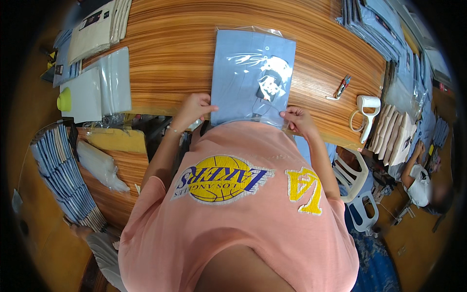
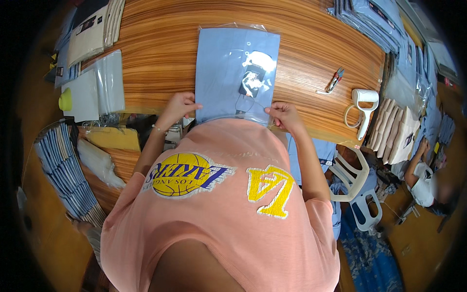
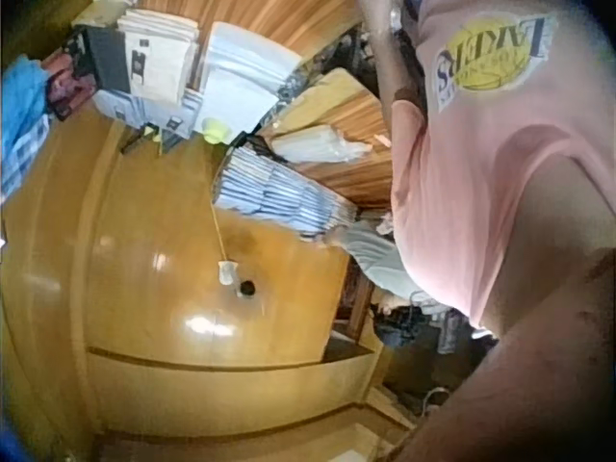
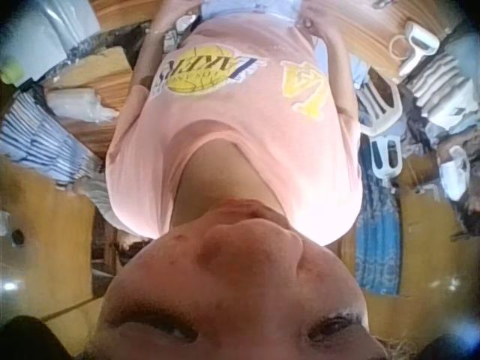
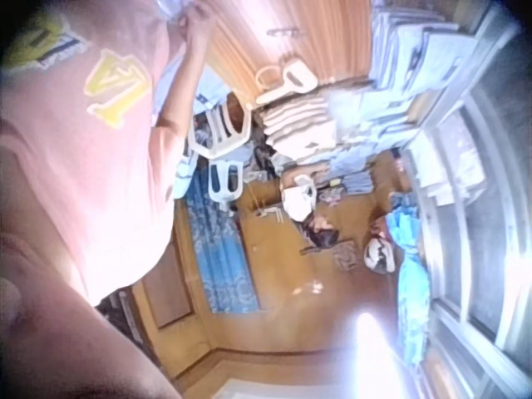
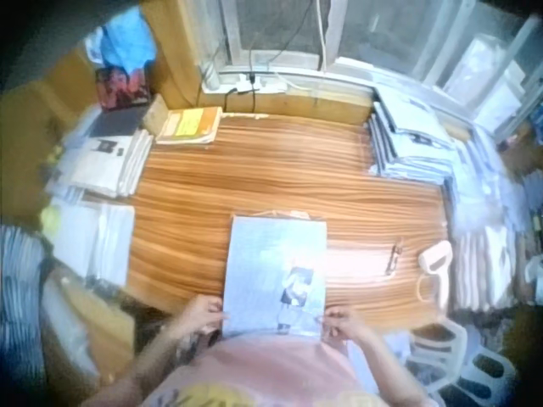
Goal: The person writes in a notebook with a pen, picks up a blue shirt, folds it over a piece of cardboard, attaches a tag, and places the folded shirt into a plastic bag.
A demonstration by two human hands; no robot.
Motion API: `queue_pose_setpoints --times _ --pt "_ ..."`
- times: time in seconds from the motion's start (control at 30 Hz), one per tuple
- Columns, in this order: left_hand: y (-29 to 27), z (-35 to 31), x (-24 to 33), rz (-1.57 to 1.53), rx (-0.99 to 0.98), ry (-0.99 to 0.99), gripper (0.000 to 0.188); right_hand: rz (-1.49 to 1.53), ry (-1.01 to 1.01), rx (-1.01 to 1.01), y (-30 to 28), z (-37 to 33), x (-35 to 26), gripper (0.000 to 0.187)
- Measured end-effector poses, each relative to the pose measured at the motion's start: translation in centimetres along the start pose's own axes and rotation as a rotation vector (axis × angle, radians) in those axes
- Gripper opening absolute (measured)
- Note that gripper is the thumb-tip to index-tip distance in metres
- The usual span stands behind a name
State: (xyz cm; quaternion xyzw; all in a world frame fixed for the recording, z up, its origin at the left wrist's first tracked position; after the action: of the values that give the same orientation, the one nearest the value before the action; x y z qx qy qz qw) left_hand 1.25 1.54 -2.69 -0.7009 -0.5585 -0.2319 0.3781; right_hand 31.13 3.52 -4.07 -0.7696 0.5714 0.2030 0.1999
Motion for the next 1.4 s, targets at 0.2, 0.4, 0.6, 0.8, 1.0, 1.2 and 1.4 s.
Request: queue_pose_setpoints --times 0.2,0.4,0.6,0.8,1.0,1.2,1.4 --pt "1.7 -2.5 -3.0 0.159 -0.180 -0.167 0.016 0.049 -0.161 -0.048 0.9 -0.9 4.0 0.005" --pt "1.2 0.8 1.2 -0.096 -0.106 0.046 0.019 -0.190 -0.244 0.134 -1.0 2.3 0.6 0.006" --pt "1.5 -0.3 15.9 0.960 0.459 0.912 0.040 0.188 -0.345 0.104 0.1 4.2 -10.5 0.018" --pt "5.8 -1.4 15.3 0.870 0.130 0.901 0.055 0.249 -0.298 -0.041 1.0 5.4 -9.0 0.025" --pt "8.4 2.0 17.4 0.885 0.510 1.005 0.079 0.389 -0.278 -0.125 3.7 3.0 -11.3 0.026" --pt "1.4 -0.8 21.2 -0.080 0.705 0.850 0.069 0.033 -1.361 -0.004 2.3 -14.3 -22.9 0.055" --pt "6.7 8.1 13.7 -1.411 0.336 0.030 0.051 0.461 -0.439 0.102 0.1 1.8 -14.7 0.075"
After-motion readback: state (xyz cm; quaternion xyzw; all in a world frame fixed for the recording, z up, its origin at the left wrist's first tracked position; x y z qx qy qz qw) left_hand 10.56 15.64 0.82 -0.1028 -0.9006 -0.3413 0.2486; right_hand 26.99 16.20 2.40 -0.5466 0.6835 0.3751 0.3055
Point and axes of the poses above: each hand's wrist, its own z-axis towards the middle knuckle, its own y-axis out of the palm, x = y × z, the point moved 10 cm from there along z, towards the middle knuckle, and after that the axes turned 14 degrees about x, right-handed, at the moved point
